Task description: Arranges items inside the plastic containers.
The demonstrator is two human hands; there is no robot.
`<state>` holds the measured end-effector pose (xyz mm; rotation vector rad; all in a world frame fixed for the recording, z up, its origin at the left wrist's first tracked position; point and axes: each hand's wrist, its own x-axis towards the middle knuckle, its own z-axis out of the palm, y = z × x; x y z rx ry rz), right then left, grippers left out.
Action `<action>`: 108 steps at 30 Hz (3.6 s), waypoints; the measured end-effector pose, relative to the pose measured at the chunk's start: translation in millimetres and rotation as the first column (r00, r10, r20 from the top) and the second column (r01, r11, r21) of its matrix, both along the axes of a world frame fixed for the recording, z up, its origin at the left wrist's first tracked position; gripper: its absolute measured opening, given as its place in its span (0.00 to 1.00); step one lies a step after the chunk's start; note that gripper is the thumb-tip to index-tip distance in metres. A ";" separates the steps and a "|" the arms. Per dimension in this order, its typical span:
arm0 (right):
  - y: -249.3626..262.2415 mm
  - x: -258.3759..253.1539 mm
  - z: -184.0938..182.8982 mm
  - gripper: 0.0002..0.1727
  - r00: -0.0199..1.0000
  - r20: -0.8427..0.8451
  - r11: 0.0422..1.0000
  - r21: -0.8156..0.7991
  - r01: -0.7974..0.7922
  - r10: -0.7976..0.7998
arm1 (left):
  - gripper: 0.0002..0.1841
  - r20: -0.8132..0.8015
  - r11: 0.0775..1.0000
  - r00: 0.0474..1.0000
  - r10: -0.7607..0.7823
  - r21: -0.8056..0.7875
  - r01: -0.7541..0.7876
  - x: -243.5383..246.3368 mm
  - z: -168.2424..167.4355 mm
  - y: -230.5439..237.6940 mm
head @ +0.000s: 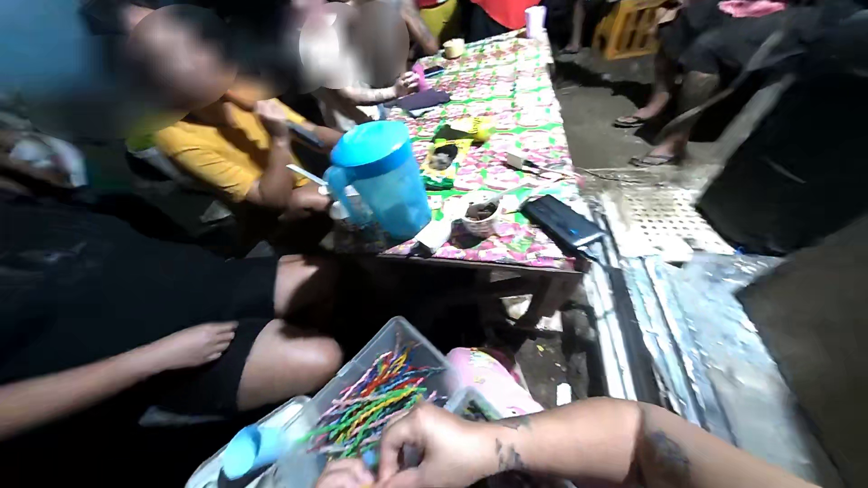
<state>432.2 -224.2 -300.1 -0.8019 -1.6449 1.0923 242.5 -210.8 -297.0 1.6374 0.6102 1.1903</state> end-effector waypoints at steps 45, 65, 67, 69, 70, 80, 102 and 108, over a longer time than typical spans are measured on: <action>5.3 19.3 -14.0 0.13 0.987 -0.073 0.984 -0.091 -0.151 0.145 | 0.07 0.090 0.999 0.995 0.040 0.021 -0.042 23.5 9.4 -5.9; -2.0 28.1 -3.6 0.07 0.996 -0.087 0.978 -0.200 -0.050 0.033 | 0.10 0.050 0.985 0.984 0.171 0.028 -0.173 37.1 -2.3 -7.1; 0.2 18.6 -5.0 0.06 0.991 -0.115 0.969 -0.229 -0.095 0.070 | 0.13 0.062 0.983 0.981 0.185 -0.005 -0.185 30.7 1.5 -16.1; -1.0 8.5 -6.3 0.08 0.989 -0.116 0.969 -0.216 -0.118 0.095 | 0.13 0.050 0.978 0.977 0.207 -0.001 -0.207 24.5 4.6 -25.2; -2.2 3.8 -7.4 0.09 0.988 -0.113 0.972 -0.196 -0.127 0.106 | 0.13 0.043 0.974 0.974 0.224 0.012 -0.225 21.5 5.5 -28.7; -6.6 -10.1 -14.2 0.12 0.992 0.058 0.973 0.194 -0.125 0.116 | 0.07 0.069 0.958 0.963 0.261 0.106 -0.267 -1.8 0.2 -35.4; -1.0 18.9 -15.0 0.06 0.998 0.054 0.995 0.088 -0.038 0.034 | 0.08 0.108 0.983 0.991 0.078 0.159 -0.095 19.6 -10.9 -3.3; 11.5 3.9 -26.1 0.07 0.997 -0.008 0.996 -0.047 -0.081 0.080 | 0.11 0.006 0.969 0.988 0.153 0.197 -0.151 11.8 -10.2 -6.9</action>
